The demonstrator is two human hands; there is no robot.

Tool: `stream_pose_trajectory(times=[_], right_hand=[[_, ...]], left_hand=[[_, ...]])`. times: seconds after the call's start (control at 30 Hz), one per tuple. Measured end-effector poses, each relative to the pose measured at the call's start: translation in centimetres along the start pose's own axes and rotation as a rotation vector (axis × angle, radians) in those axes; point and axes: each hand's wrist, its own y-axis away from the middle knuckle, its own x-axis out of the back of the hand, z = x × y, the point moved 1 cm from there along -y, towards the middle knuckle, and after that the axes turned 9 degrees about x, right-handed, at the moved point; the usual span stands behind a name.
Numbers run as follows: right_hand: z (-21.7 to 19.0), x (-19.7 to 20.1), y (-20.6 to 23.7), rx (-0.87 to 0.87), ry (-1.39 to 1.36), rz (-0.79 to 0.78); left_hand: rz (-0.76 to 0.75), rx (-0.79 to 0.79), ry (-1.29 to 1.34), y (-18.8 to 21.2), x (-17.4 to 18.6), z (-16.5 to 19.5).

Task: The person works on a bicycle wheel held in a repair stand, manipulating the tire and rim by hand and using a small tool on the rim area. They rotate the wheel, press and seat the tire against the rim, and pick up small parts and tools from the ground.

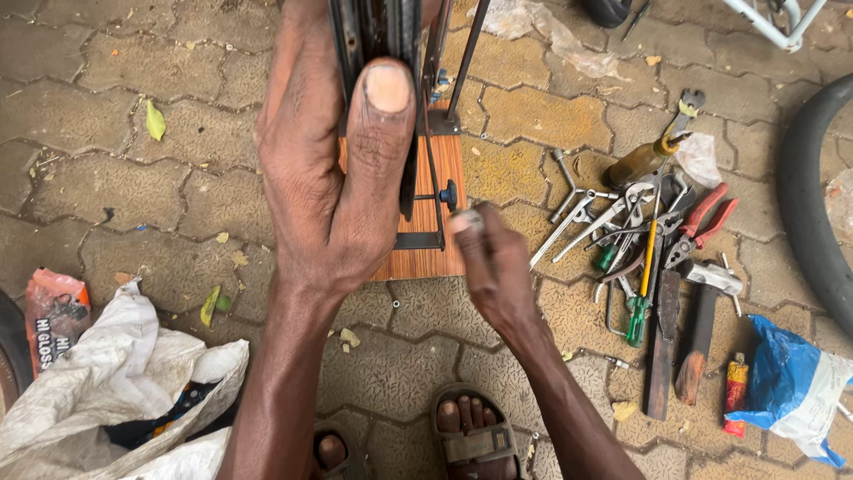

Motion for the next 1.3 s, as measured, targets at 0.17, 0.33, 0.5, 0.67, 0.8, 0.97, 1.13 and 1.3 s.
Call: stream_pose_trajectory(times=[0.17, 0.33, 0.5, 0.67, 0.8, 0.97, 1.13, 1.3], right_hand=[[0.1, 0.0, 0.2, 0.001, -0.04, 0.077], [-0.3, -0.1, 0.7, -0.013, -0.174, 0.072], [-0.2, 0.1, 1.1, -0.11, -0.271, 0.14], [0.7, 0.7, 1.2, -0.182, -0.346, 0.162], [1.3, 0.8, 1.9, -0.225, -0.255, 0.124], [1.8, 0.4, 2.5, -0.301, -0.282, 0.142], [1.9, 0.3, 2.8, -0.307, -0.263, 0.106], [1.7, 0.2, 2.9, -0.314, -0.255, 0.099]], left_hand=[[-0.012, -0.001, -0.015, -0.6, 0.1, 0.9], [0.01, 0.004, 0.041, -0.8, 0.1, 0.6], [0.084, -0.059, -0.009, 1.0, -0.2, -2.7], [-0.024, 0.334, -0.188, 4.1, 0.2, -8.3], [-0.026, 0.726, -0.306, 4.9, 0.8, -11.7], [0.096, 0.402, -0.303, 4.5, 1.3, -9.7], [0.212, -0.033, -0.19, 4.1, 1.1, -4.6], [0.178, -0.119, -0.337, 3.6, 0.9, -1.9]])
